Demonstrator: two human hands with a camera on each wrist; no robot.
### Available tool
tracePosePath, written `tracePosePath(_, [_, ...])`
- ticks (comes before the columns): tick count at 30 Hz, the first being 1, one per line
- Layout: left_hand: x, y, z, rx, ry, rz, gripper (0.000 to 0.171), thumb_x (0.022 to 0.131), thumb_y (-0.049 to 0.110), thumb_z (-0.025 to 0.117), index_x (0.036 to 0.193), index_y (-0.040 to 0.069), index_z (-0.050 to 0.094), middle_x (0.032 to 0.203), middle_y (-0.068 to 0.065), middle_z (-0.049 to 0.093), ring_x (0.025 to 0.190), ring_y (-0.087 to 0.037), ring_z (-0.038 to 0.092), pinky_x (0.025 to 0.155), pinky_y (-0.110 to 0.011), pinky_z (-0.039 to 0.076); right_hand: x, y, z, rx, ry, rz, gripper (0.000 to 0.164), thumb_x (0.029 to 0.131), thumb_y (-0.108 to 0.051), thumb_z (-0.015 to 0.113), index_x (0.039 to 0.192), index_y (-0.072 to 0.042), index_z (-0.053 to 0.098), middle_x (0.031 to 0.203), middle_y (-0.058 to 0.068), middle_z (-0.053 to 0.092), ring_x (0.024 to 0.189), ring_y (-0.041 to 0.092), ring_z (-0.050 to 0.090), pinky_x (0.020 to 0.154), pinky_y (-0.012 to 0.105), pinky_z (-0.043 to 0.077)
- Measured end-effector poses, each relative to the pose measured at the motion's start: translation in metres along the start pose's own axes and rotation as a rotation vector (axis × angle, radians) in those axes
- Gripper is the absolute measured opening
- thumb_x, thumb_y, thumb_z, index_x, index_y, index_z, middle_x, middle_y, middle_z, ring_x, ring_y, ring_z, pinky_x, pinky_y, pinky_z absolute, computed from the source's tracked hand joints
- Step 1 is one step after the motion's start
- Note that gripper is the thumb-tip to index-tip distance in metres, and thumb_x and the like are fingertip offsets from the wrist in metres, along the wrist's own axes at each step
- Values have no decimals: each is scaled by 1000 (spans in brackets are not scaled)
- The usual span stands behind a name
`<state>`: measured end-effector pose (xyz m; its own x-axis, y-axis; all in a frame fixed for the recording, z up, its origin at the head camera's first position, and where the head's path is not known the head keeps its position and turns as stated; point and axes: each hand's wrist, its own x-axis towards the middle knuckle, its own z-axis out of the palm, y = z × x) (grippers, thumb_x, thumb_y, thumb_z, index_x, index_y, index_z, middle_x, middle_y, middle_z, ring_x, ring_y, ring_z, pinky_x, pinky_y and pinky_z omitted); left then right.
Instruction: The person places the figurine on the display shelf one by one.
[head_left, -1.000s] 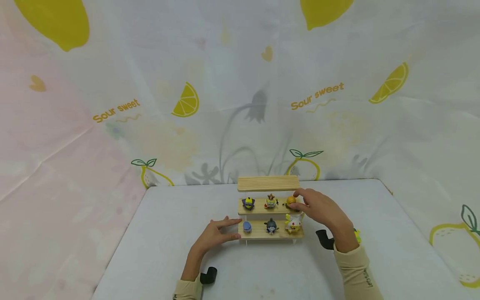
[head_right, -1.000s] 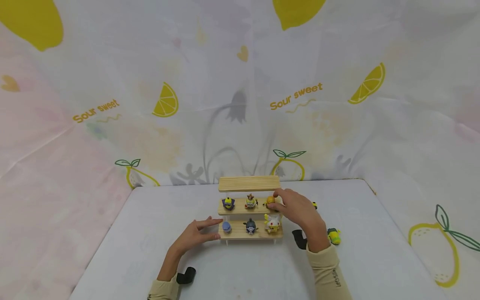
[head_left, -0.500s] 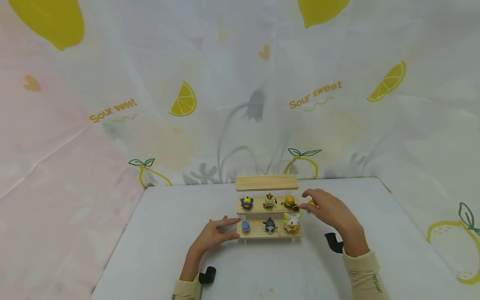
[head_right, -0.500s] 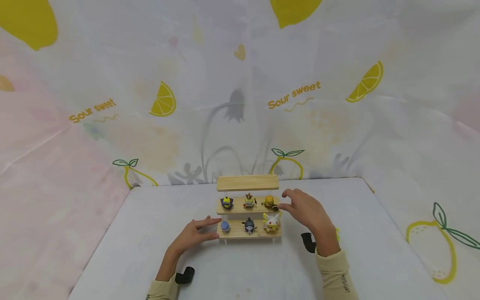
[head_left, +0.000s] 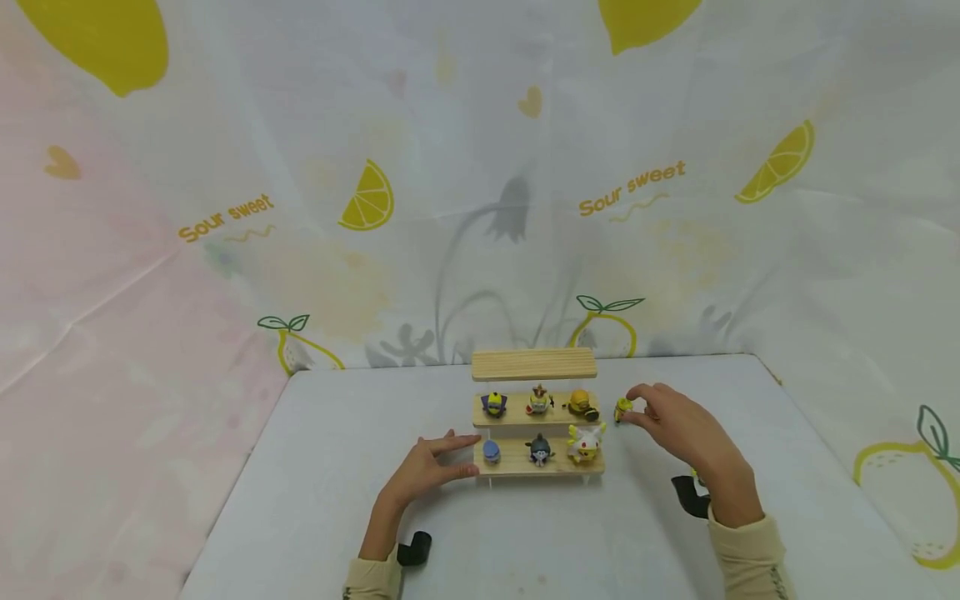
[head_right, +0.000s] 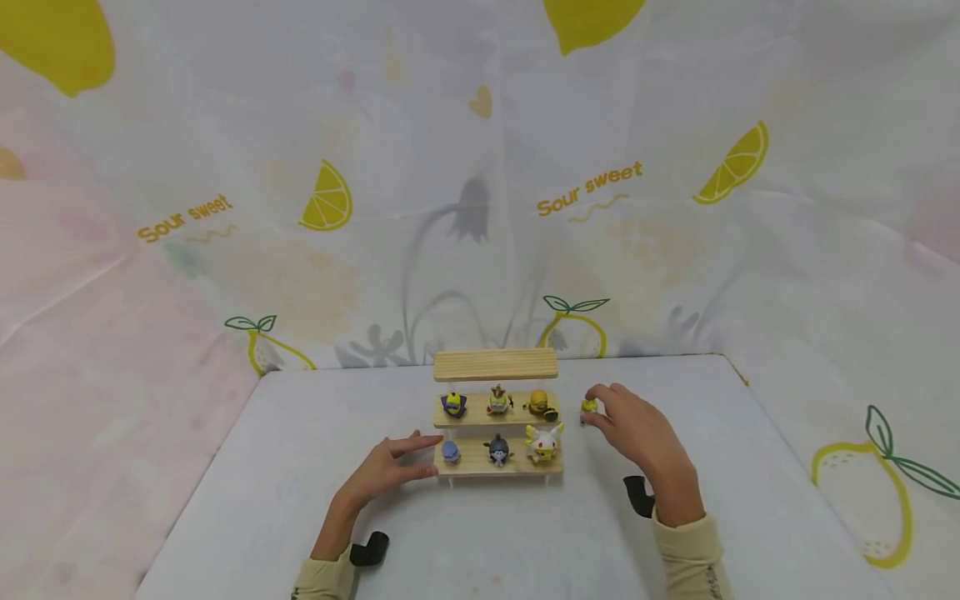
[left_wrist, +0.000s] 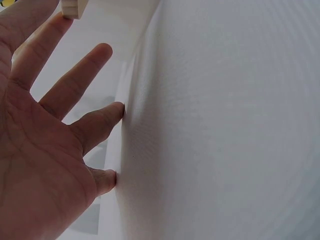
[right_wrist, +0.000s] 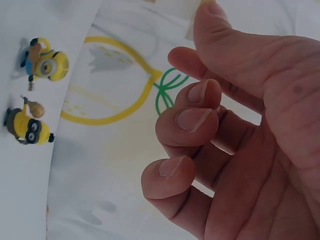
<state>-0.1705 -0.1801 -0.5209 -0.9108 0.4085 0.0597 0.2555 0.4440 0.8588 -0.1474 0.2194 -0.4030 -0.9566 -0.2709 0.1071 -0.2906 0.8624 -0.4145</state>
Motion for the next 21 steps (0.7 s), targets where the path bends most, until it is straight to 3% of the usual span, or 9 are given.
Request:
tracePosePath(6, [0,-1,0,1,2,2,48,80,37,82,126,28,70,127,2,65,136,-36,41,108,-72,-4,-11,10,1,-39,2,3,22,90,-10,72,111,-8,67,91,-1,57,80,16,56,66,36,47])
tracePosePath(11, [-1,-1,1,-4,0,-8,47,80,38,82,125,30,71,127,2,65,136,-35,41,108,-72,-4,-19,18,3,-54,-26,7,25,86,-1,73,109,-8,69,88,-1,55,76,16,51,61,33,44])
tracePosePath(21, [0,-2,1,-10,3,-3,47,80,37,83,125,30,71,126,2,65,136,-36,41,108,-73,-4,-33,39,9,-81,-83,71,27,83,-1,76,108,-8,67,85,2,51,70,15,47,57,32,41])
